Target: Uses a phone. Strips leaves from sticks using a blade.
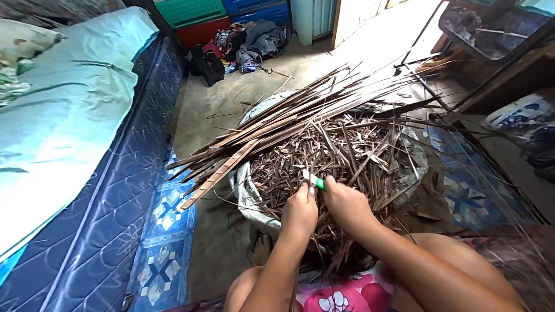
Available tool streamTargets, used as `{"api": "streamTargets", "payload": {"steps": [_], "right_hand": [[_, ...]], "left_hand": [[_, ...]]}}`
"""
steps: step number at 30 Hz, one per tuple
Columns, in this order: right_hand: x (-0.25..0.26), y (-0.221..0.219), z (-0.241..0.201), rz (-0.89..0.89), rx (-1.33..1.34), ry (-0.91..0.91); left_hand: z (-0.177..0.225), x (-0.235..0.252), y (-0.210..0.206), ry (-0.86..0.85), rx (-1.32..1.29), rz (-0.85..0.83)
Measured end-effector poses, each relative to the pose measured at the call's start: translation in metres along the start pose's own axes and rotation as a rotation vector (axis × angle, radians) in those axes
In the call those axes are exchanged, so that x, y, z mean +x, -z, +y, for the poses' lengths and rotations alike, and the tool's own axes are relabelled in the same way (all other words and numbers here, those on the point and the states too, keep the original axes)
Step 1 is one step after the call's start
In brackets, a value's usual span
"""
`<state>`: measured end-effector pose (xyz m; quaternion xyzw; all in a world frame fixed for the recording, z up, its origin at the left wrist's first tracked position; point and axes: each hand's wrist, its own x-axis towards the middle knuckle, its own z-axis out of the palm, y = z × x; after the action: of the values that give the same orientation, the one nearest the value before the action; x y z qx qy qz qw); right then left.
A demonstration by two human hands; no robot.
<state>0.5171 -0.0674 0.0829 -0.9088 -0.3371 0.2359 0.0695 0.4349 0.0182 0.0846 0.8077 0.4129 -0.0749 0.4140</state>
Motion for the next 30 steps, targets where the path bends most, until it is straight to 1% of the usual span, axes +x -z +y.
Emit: {"api": "streamTargets", "payload": {"steps": [2, 4, 5, 7, 9, 11, 12, 14, 19, 20, 22, 24, 27, 29, 30], "right_hand": [[0.02, 0.008, 0.005, -0.012, -0.017, -0.131], [0.027, 0.016, 0.009, -0.009, -0.011, -0.188], [0.023, 0.019, 0.01, -0.004, -0.001, -0.175], [0.007, 0.02, 0.008, -0.037, 0.063, -0.077], [-0.012, 0.019, 0.002, -0.167, 0.13, 0.033], [-0.022, 0.015, -0.003, -0.268, 0.139, 0.085], [-0.022, 0.013, -0.003, -0.263, 0.117, 0.09], [-0.012, 0.01, -0.003, -0.198, 0.06, 0.062], [0.023, 0.005, -0.001, 0.001, 0.005, -0.112], [0.03, 0.007, 0.002, 0.011, 0.01, -0.148], [0.037, 0.018, 0.01, 0.007, 0.039, -0.21], [0.036, 0.026, 0.018, 0.015, 0.079, -0.194], [0.014, 0.025, 0.017, -0.018, 0.189, -0.022], [-0.003, 0.02, 0.011, -0.071, 0.194, 0.069], [-0.008, 0.018, 0.009, -0.08, 0.165, 0.083]], "left_hand": [[0.0, -0.001, -0.003, -0.01, 0.015, -0.026], [0.0, -0.001, -0.004, -0.014, 0.018, -0.037], [-0.001, -0.001, -0.003, -0.014, 0.017, -0.032], [-0.003, 0.0, 0.0, 0.0, 0.015, -0.021], [-0.002, 0.0, 0.004, 0.022, 0.005, -0.015], [-0.001, 0.0, 0.006, 0.037, 0.004, -0.005], [-0.001, -0.001, 0.006, 0.031, 0.018, -0.009], [0.001, -0.004, 0.004, -0.007, 0.046, -0.007], [0.003, -0.003, -0.003, -0.071, 0.042, 0.008], [0.003, -0.005, -0.003, -0.077, 0.026, -0.013], [0.002, -0.008, -0.002, -0.076, -0.031, -0.07], [-0.001, -0.01, 0.0, -0.067, -0.12, -0.104], [-0.004, -0.007, 0.006, -0.029, -0.359, -0.14], [-0.004, -0.005, 0.009, -0.012, -0.559, -0.14], [-0.005, -0.004, 0.011, -0.008, -0.62, -0.147]]}}
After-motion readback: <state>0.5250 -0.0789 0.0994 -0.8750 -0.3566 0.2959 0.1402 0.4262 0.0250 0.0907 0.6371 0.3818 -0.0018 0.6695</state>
